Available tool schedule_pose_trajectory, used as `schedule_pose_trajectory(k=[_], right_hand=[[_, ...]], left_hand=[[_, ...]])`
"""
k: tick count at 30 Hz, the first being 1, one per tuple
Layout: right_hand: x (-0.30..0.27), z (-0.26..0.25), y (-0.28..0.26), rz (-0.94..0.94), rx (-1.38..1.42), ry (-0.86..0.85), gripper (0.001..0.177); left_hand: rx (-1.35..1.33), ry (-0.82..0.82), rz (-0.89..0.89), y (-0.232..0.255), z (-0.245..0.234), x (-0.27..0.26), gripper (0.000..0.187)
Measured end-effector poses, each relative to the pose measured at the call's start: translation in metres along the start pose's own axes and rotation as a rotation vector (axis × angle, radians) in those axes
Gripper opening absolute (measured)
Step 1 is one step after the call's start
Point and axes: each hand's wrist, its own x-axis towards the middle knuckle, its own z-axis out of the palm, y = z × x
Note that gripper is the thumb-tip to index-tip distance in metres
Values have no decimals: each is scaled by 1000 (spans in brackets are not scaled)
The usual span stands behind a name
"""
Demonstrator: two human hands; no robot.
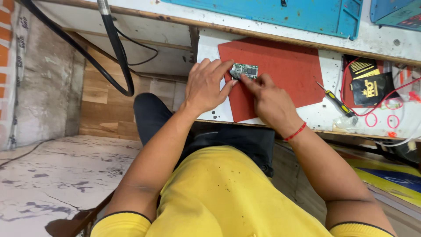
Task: The person uses a small brush to scrub the surface of a small circuit board placed on a red mat. They repeatedly rub the brush across the board's components and traces, occasionally repositioning the board with their left hand.
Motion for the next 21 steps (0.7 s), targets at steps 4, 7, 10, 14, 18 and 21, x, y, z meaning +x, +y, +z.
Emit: schedule_pose_trajectory(k=[4, 7, 10, 14, 18, 21], right_hand=[[2, -10, 25, 111, 98, 195, 50], [-18, -9, 28, 80, 217, 271, 48], [-39, -12, 21, 212, 309, 258, 41], [-52, -22, 5, 302, 497, 250, 29], [-54, -34, -7, 392, 509, 212, 30], [-41, -22, -7, 246, 385, 254, 35]], left_hand=[[81, 21, -16, 6, -2, 8, 56], [177, 10, -85, 19, 7, 8, 71], [162, -38, -130, 18, 19, 16, 66], [-1, -22, 11, -2, 19, 19, 44], [-146, -15, 98, -15, 9, 15, 51], [-78, -9, 144, -24, 3, 22, 52]])
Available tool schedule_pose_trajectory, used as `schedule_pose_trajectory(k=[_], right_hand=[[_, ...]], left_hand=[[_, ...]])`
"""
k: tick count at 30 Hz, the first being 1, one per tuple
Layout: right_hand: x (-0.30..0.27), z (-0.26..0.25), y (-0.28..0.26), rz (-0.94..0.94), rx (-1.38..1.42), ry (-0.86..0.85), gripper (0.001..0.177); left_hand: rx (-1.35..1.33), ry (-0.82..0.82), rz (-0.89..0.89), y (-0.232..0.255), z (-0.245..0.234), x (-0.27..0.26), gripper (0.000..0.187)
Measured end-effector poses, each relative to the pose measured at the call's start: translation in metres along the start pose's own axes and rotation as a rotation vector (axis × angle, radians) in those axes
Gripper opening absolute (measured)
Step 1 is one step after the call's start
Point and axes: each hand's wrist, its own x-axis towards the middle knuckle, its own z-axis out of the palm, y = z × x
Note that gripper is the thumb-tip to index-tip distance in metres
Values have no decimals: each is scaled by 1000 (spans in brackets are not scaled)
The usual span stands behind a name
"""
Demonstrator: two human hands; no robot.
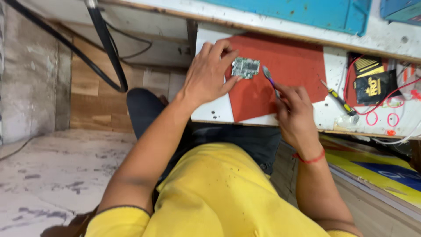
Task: The person uses a small brush to scrub the surface of a small circuit board placed on a red mat. They repeatedly rub the brush across the board's components and traces, occasionally repositioning the board with their left hand.
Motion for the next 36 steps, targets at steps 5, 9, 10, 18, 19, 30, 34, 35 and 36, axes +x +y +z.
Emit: schedule_pose_trajectory(k=[5, 9, 10, 18, 19, 30, 34, 35, 36], right_hand=[[22, 27, 4, -4, -156, -69, 46], [0, 23, 3, -41, -194, -106, 59], [5, 25, 3, -28, -189, -78, 59], [1, 38, -12, 52, -205, -142, 65], [3, 36, -12, 39, -197, -106, 64], [16, 33, 3, 25, -152, -47, 55], [7, 30, -9, 50, -227, -142, 64], [9, 27, -9, 80, -215, -128, 63], [11, 26, -9, 110, -202, -114, 62]], left_hand=[[69, -51, -19, 5, -4, 14, 51], [140, -62, -84, 16, -1, 3, 53], [157, -59, -74, 17, -1, 2, 51], [108, -73, -79, 18, -4, -1, 52], [89, -73, -74, 16, -5, 3, 50], [59, -79, -91, 15, -4, -3, 47], [53, -80, -66, 14, -6, 1, 45], [43, -81, -75, 15, -5, 1, 45], [32, -82, -83, 15, -5, 1, 46]])
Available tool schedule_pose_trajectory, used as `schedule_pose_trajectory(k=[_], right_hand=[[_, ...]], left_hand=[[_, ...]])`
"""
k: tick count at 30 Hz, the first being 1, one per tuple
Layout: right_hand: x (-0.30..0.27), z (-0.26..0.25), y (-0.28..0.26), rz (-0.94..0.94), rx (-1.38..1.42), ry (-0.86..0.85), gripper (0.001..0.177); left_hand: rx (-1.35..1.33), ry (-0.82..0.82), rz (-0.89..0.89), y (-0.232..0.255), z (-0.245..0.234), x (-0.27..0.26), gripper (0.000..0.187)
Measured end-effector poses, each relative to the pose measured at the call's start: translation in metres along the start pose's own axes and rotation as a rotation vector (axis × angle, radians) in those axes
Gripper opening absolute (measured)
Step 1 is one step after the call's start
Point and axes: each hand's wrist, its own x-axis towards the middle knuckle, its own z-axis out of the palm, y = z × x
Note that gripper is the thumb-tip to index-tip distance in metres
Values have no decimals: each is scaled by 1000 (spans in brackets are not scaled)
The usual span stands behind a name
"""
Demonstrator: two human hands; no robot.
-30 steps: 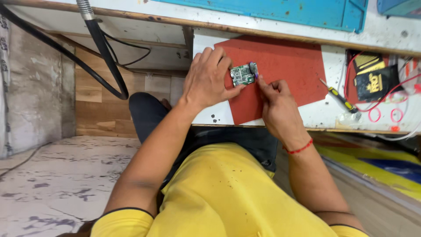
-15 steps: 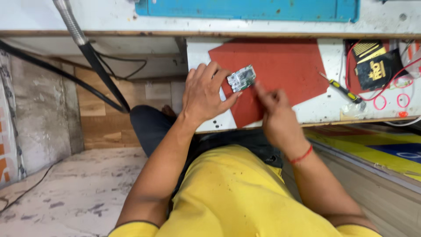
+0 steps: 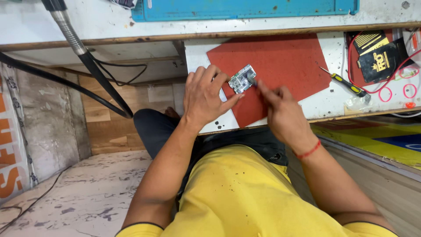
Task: The person uses a small brush to scrub the surface of a small circuit board placed on a red mat. They repeatedly rub the brush across the board's components and traces, occasionally repositioning the board with their left hand.
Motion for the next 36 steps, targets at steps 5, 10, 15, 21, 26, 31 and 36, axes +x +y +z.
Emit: schedule_pose_trajectory(k=[5, 10, 15, 21, 26, 31, 36], right_hand=[[15, 0, 7, -86, -55, 11, 58], [10, -4, 17, -80, -57, 29, 60], [17, -6, 22, -93, -152, 23, 59], [13, -2, 17, -212, -220, -38, 60], [45, -21, 37, -442, -364, -139, 60], [54, -29, 41, -335, -564, -192, 62], [41, -17, 43, -402, -499, -96, 68]], left_hand=[[20, -8, 2, 3, -2, -3, 45], [25, 19, -3, 0, 0, -5, 43], [15, -3, -9, 3, 0, -2, 45], [16, 17, -14, 5, -1, -3, 45], [31, -6, -35, 7, -1, -4, 40], [38, 13, -46, 8, 1, -2, 39], [33, 9, -48, 7, 0, 2, 41]])
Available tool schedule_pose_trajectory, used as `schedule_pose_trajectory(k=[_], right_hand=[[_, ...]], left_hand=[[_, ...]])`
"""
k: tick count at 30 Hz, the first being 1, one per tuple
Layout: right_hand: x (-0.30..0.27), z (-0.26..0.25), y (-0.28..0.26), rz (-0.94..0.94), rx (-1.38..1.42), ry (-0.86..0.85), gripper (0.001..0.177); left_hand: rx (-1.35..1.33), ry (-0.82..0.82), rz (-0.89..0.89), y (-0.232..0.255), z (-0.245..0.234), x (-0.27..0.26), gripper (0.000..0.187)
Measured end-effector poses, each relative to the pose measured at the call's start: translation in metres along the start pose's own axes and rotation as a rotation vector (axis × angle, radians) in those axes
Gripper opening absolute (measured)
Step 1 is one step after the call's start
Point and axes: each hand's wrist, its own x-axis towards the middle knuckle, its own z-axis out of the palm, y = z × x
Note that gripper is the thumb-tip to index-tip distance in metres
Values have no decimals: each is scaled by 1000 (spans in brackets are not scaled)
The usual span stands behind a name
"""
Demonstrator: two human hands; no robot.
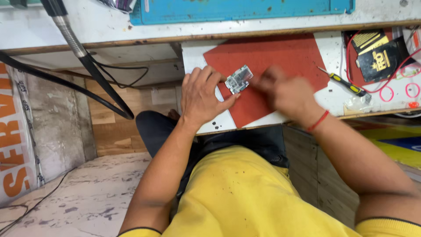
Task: The person uses a small brush to scrub the surface of a small circuit board placed on a red mat. They repeatedly rub the brush across the board's components and traces, occasionally repositioning the board with their left hand.
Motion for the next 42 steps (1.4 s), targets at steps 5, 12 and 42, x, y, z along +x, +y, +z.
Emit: schedule_pose_trajectory(k=[5, 12, 42], right_hand=[[-10, 1, -19, 13, 217, 0, 66], [-6, -1, -48, 95, 243, 68, 61], [-15, -2, -64, 232, 372, 51, 65]], left_hand=[[13, -13, 11, 0, -1, -2, 41], [-7, -13, -1, -4, 0, -2, 42], [3, 28, -1, -5, 1, -8, 41]])
